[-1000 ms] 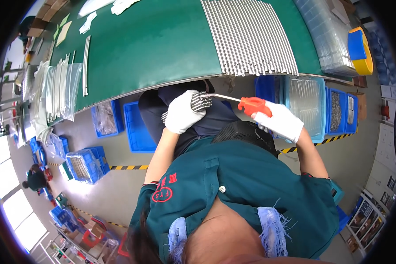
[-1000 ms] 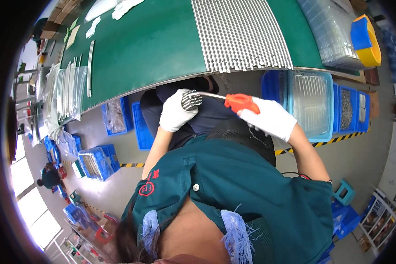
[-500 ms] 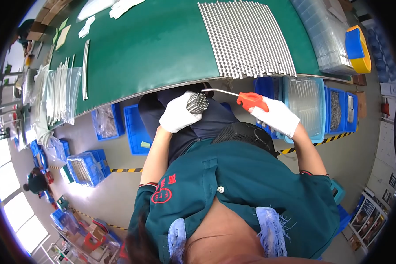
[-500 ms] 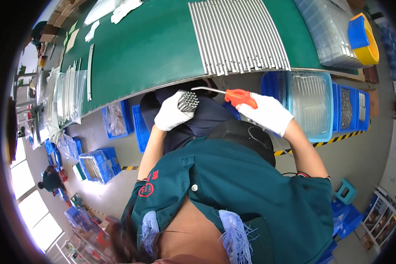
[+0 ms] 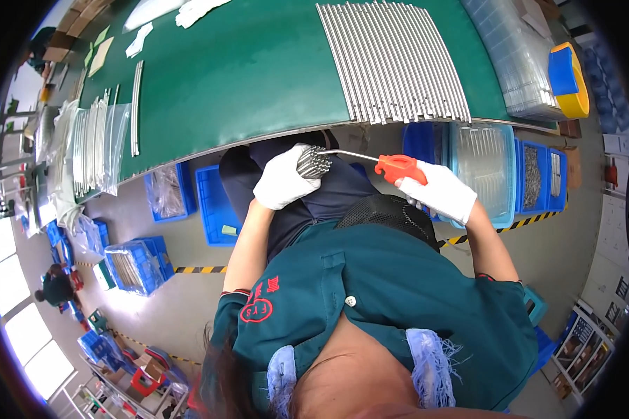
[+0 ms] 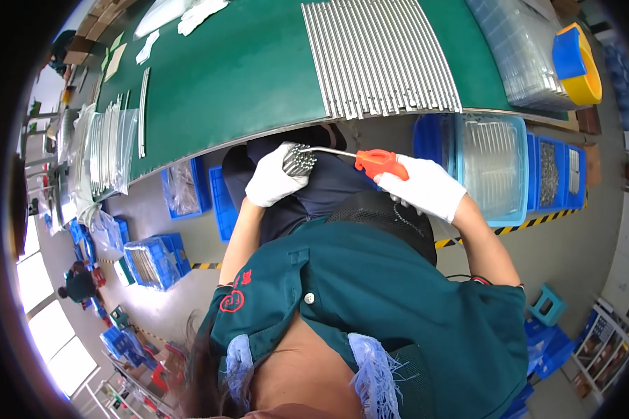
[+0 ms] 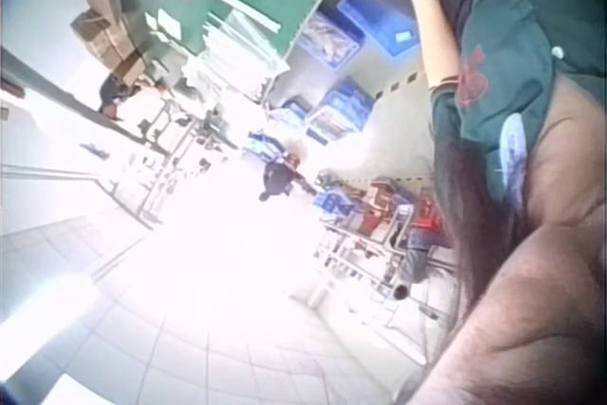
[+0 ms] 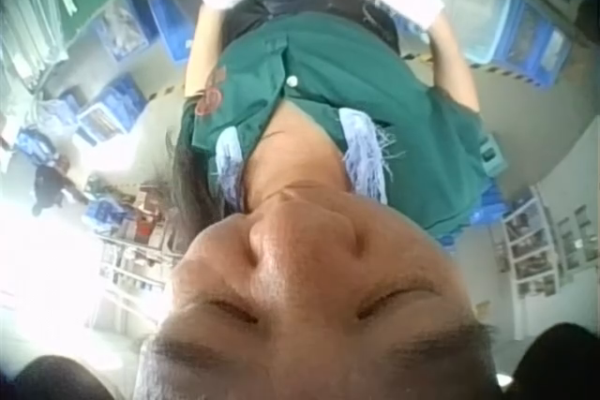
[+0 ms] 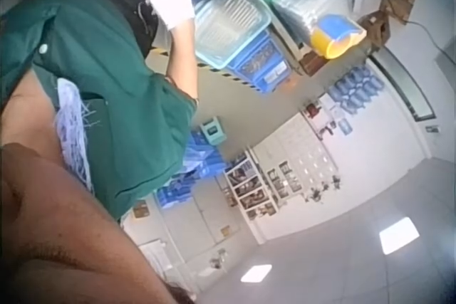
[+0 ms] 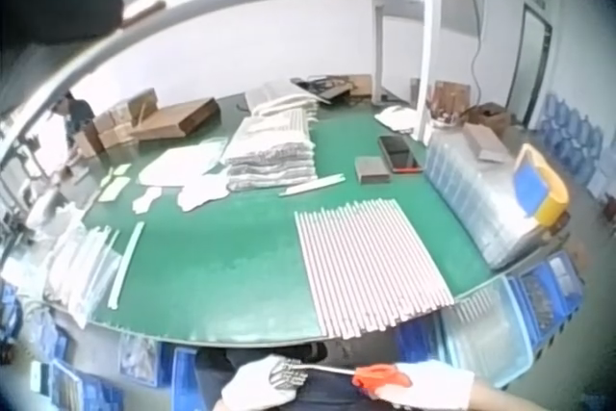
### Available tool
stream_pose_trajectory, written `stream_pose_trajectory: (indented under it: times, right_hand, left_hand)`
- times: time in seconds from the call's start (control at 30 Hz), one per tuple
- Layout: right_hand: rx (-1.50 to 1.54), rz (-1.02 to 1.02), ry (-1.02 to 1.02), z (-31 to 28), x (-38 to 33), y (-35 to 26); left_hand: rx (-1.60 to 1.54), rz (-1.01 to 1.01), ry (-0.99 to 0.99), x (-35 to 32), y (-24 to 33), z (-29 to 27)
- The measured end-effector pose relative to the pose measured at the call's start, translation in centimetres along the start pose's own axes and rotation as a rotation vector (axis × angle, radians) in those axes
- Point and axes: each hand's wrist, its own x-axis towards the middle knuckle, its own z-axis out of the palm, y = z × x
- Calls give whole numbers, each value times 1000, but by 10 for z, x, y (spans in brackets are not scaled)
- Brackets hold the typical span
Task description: Organizing, cleaning with an air duster, and packaging thin metal rods into plastic sleeves.
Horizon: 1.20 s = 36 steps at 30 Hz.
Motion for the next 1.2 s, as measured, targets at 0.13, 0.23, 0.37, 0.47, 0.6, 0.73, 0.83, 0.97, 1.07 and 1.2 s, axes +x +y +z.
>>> stream_pose_trajectory:
  times: [0.13,0.23,0.37,0.47,0.6,0.73,0.83,0.97,1.07,1.2]
  right_hand:
    - [-12,-44,40,-1,2,9]
    - [71,-40,-14,4,-1,2]
    - [-23,-36,7,0,1,0]
    - [16,-74,-9,1,-3,10]
    - [-14,-132,66,1,3,24]
    - [64,-61,-4,5,-1,12]
    - [38,-51,8,3,-2,15]
    - [58,-60,-33,3,-8,12]
    - [8,-80,9,2,0,20]
    - [17,-128,-6,3,-6,8]
  left_hand:
    - [-34,24,15,-1,-1,1]
    - [-1,-30,-38,1,1,-2]
    - [32,-5,-33,0,5,-2]
    - [-4,2,-16,-1,0,0]
    - [27,74,7,0,-1,0]
    - [-20,-12,-19,0,3,-1]
    - [-6,25,-17,-1,-1,1]
    - [6,38,-14,0,-4,1]
    - [16,49,-5,0,-2,0]
    - [47,97,-1,0,-1,0]
